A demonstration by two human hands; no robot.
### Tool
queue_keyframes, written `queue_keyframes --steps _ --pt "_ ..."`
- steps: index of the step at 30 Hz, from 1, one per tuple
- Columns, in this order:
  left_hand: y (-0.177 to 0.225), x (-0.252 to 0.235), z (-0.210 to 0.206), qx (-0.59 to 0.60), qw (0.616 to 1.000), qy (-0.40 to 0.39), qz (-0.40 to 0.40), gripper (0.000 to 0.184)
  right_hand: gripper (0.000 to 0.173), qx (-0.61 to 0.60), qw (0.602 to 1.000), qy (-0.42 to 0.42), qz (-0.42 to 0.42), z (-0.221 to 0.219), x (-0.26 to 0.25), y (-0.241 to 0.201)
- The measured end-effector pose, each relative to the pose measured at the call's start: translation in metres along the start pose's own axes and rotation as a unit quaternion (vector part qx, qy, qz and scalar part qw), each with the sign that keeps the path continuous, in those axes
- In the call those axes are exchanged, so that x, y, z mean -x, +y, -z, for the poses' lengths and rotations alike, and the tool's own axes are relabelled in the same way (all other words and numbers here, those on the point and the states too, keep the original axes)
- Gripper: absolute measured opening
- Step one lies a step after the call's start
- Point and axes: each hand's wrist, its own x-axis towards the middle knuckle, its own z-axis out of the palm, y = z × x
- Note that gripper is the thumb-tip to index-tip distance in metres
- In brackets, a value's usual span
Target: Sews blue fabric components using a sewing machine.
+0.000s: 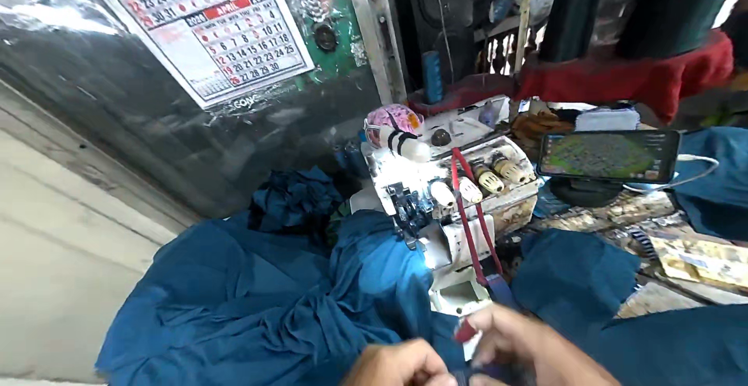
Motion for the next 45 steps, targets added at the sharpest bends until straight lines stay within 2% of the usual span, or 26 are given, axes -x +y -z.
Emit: queue_keyframes --steps 3,5,7,9,13,16,19,22,26,28,30,33,39,45 --pt "0.025 -0.042 0.053 -0.027 0.999 0.037 0.023 0.018 0.031 0.022 0.995 0.084 0.042 0.016 -0.058 -0.013" --pt "0.023 -0.075 0.079 -0.031 0.997 0.034 0.069 0.021 0.028 0.134 0.977 0.159 0.057 0.021 -0.082 -0.015" --pt "0.015 -0.094 0.091 -0.025 0.995 0.02 0.092 0.021 0.029 0.253 0.935 0.23 0.091 0.019 -0.085 -0.01" --pt "0.012 -0.099 0.092 -0.022 0.994 0.015 0.107 0.021 0.024 0.25 0.923 0.268 0.116 0.013 -0.075 0.002" --pt "0.014 -0.096 0.088 -0.017 0.991 0.026 0.13 0.02 0.018 0.174 0.95 0.242 0.096 -0.001 -0.052 0.022" --pt "0.013 -0.094 0.088 -0.005 0.991 0.033 0.129 0.019 0.018 0.167 0.957 0.216 0.097 -0.009 -0.04 0.015" --pt "0.013 -0.094 0.085 -0.009 0.991 0.039 0.128 0.018 0.024 0.216 0.951 0.173 0.141 -0.016 -0.041 0.007" --pt "0.013 -0.093 0.082 -0.015 0.99 0.048 0.132 0.019 0.04 0.319 0.936 0.092 0.119 -0.019 -0.05 0.002" --pt "0.011 -0.091 0.086 -0.069 0.99 0.049 0.112 0.021 0.05 0.37 0.919 0.087 0.104 -0.021 -0.054 0.013" --pt "0.005 -0.086 0.086 -0.171 0.977 0.106 0.067 0.019 0.056 0.373 0.918 0.088 0.099 -0.022 -0.052 0.009" --pt "-0.005 -0.084 0.075 -0.254 0.947 0.195 0.003 0.019 0.057 0.367 0.921 0.084 0.097 -0.021 -0.052 0.008" --pt "-0.023 -0.082 0.053 -0.32 0.905 0.27 -0.068 0.025 0.058 0.354 0.927 0.071 0.098 -0.018 -0.051 0.008" --pt "-0.031 -0.084 0.04 -0.326 0.882 0.334 -0.072 0.022 0.052 0.352 0.926 0.073 0.116 -0.012 -0.056 0.017" --pt "-0.033 -0.091 0.037 -0.35 0.863 0.358 -0.07 0.023 0.052 0.325 0.93 0.089 0.147 -0.011 -0.067 0.03"
